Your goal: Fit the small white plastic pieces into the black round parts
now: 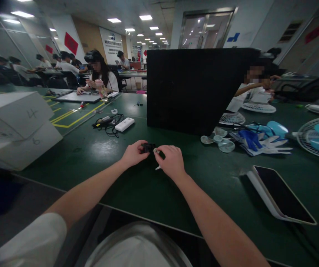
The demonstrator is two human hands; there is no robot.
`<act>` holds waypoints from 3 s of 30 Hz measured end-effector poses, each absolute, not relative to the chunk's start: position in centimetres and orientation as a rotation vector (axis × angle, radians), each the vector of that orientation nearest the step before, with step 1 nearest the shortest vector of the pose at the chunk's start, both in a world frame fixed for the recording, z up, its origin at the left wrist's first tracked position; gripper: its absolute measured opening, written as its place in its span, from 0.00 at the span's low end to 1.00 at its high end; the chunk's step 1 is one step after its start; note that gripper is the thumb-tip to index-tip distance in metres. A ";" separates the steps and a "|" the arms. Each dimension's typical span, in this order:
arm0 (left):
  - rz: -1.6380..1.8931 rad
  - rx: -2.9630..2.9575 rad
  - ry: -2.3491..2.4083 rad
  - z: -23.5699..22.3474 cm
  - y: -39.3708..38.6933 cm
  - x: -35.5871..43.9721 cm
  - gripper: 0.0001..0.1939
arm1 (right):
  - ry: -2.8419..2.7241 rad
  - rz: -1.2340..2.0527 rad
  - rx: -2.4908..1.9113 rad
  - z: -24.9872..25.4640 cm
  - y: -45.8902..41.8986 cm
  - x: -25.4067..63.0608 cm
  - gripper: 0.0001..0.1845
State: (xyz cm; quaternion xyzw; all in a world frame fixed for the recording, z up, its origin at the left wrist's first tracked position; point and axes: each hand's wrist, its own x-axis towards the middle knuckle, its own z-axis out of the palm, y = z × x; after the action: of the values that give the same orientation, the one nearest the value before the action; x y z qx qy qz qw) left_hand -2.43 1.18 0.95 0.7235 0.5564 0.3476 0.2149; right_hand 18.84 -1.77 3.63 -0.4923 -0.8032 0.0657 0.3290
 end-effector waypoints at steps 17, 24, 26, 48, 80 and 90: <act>0.910 1.819 1.109 0.0 0.6 -1.4 0.28 | -2.165 0.202 -1.175 3.1 -1.5 19.1 0.13; 0.846 1.828 1.143 0.0 0.7 -1.4 0.30 | -2.230 0.134 -1.187 3.1 -1.6 19.6 0.11; 0.855 1.832 1.138 -0.1 0.7 -1.4 0.30 | -2.246 0.110 -1.157 3.2 -1.9 19.6 0.12; 0.958 1.745 1.307 -0.2 2.4 -2.7 0.29 | -2.695 0.278 -1.182 5.3 -2.6 21.9 0.14; 0.798 1.891 1.181 -0.5 1.3 -1.8 0.29 | -1.830 0.824 -1.304 0.8 0.4 21.2 0.16; 0.701 1.778 1.135 -0.1 2.1 -2.5 0.32 | -0.751 1.380 -1.237 1.2 4.8 28.3 0.36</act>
State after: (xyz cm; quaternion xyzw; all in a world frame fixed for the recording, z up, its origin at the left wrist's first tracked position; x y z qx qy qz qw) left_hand -2.49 2.06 -0.10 0.7170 0.4578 0.2826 0.4433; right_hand 28.27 4.80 1.25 -0.5204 -0.3159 0.5806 0.5406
